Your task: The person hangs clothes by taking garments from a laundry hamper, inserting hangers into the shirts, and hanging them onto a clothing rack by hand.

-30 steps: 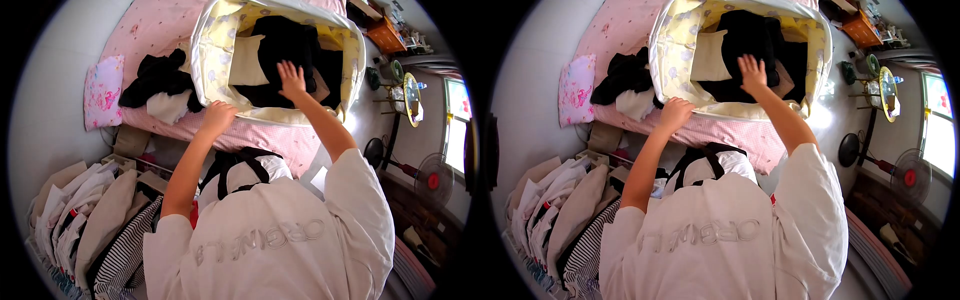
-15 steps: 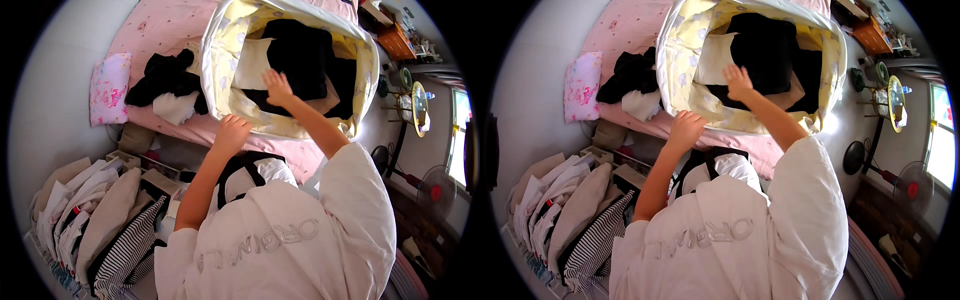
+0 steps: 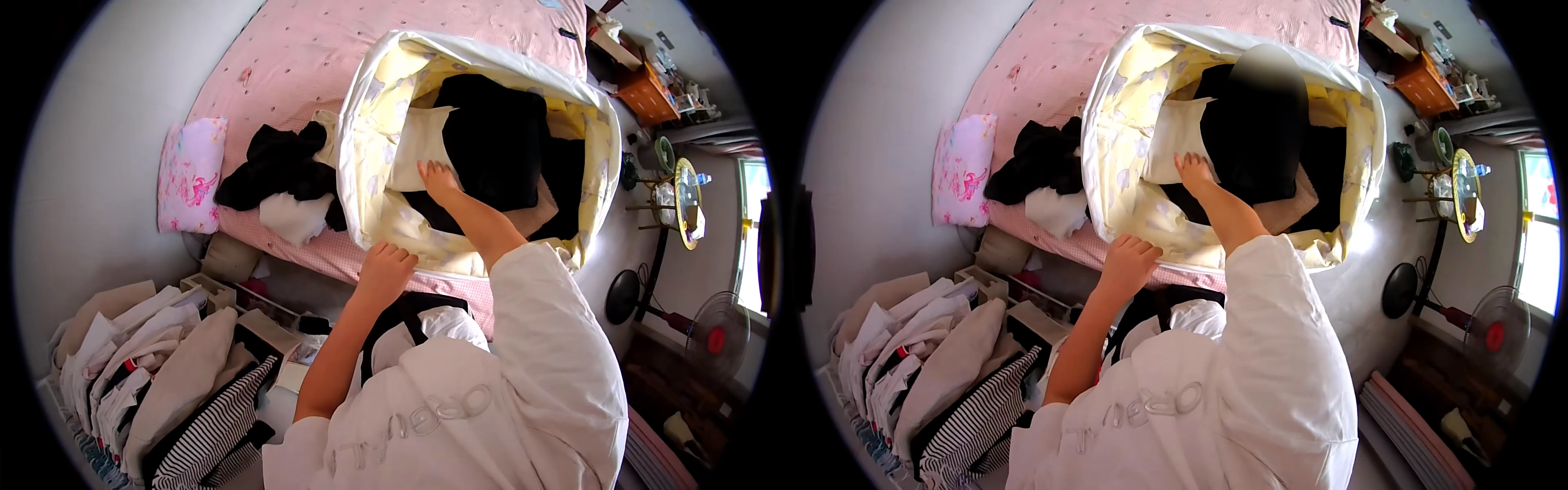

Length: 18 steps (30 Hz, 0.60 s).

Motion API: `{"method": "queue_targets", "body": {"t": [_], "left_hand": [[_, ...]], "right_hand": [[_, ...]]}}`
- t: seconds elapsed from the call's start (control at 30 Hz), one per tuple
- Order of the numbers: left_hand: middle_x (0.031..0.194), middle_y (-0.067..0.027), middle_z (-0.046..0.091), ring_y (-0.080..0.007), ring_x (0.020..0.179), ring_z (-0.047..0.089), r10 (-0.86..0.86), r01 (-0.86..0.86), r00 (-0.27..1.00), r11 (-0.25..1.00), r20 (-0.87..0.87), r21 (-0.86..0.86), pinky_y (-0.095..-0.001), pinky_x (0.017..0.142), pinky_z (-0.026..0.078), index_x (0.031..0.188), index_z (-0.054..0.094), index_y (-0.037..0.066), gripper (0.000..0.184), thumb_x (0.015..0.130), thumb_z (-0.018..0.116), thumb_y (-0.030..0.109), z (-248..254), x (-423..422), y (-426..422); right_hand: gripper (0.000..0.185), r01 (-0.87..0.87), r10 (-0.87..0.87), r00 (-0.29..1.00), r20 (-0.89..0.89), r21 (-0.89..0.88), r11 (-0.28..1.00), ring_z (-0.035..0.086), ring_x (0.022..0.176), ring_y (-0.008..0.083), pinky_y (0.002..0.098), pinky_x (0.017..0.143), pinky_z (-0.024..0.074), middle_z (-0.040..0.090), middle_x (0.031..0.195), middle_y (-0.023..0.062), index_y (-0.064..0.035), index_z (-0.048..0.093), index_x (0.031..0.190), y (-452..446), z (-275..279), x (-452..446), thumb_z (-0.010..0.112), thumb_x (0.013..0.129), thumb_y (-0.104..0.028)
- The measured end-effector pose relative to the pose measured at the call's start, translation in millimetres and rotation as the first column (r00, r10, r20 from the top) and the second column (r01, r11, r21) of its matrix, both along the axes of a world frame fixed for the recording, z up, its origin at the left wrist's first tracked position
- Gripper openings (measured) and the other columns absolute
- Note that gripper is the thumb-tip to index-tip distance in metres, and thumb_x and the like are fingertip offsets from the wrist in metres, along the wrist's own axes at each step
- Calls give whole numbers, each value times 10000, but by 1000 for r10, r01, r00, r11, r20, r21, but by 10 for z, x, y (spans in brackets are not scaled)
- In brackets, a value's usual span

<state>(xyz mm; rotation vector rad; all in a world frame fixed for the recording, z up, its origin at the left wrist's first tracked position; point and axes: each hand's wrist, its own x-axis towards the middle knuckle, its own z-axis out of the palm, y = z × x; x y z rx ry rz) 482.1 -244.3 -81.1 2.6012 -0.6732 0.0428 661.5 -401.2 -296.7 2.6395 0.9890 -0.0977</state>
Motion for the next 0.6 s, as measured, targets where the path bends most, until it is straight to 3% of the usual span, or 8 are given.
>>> {"method": "queue_targets", "body": {"t": [0.1, 0.13, 0.27, 0.3, 0.37, 0.47, 0.53, 0.6], "left_hand": [[726, -14, 566, -184, 737, 540, -3, 3, 1000, 1000, -3, -7, -316, 726, 397, 787, 599, 98, 235, 566, 674, 122, 0, -25, 37], [727, -13, 567, -185, 735, 540, -4, 4, 1000, 1000, 7, -8, -316, 727, 397, 790, 601, 97, 235, 568, 673, 124, -9, -32, 45], [639, -5, 519, -173, 671, 521, -6, 19, 990, 996, 143, -90, -304, 687, 393, 688, 573, 113, 87, 604, 598, 105, -83, 11, 45], [671, -8, 535, -178, 693, 526, -20, 29, 994, 997, 109, -76, -308, 700, 393, 725, 583, 106, 130, 601, 619, 115, -75, 9, 57], [736, -14, 567, -187, 737, 536, -43, 45, 998, 998, 43, -48, -317, 727, 395, 801, 603, 92, 219, 595, 662, 136, -59, 8, 81], [674, -4, 535, -179, 706, 523, -40, 57, 991, 991, 131, -125, -307, 714, 389, 717, 578, 109, 135, 595, 636, 116, -101, 5, 84], [709, -10, 551, -184, 737, 525, -36, 49, 994, 992, 105, -115, -313, 740, 387, 748, 585, 101, 150, 609, 639, 118, -81, -28, 91], [764, -25, 564, -192, 787, 526, -39, 47, 996, 992, 79, -115, -321, 774, 383, 808, 588, 88, 199, 622, 648, 131, -56, -55, 90]], "right_hand": [[317, 199, -178, 901, -396, 13, 980, 591, 951, 248, 356, 748, 490, 577, 1066, 155, -19, 492, 1118, 83, 400, 255, 435, 822, -121], [202, 103, -61, 954, -293, 131, 986, 634, 817, 247, 325, 646, 516, 625, 944, 129, -32, 549, 969, 30, 487, 294, 444, 809, -98], [211, -16, 52, 972, -230, 152, 988, 627, 817, 250, 333, 643, 508, 623, 912, 101, -43, 535, 994, -166, 1007, 474, 446, 809, -90], [212, 36, 0, 974, -228, 155, 987, 626, 805, 254, 344, 638, 507, 619, 904, 104, -52, 534, 996, -187, 1276, 480, 447, 806, -84], [212, 115, -47, 978, -202, 337, 934, 616, 803, 290, 373, 659, 499, 621, 871, 134, -71, 559, 970, -344, 1421, 582, 447, 790, -64], [313, 266, -168, 961, -220, 562, 783, 599, 842, 329, 386, 712, 490, 620, 926, 165, -82, 562, 1067, -569, 1856, 566, 469, 769, -66], [417, 446, -267, 890, -370, 584, 678, 594, 880, 328, 368, 753, 482, 609, 986, 171, -95, 520, 1162, -749, 2148, 602, 523, 748, -48], [487, 459, -226, 888, -400, 757, 464, 597, 894, 316, 351, 772, 471, 606, 983, 189, -106, 496, 1196, -938, 2440, 518, 573, 725, -13]]}}
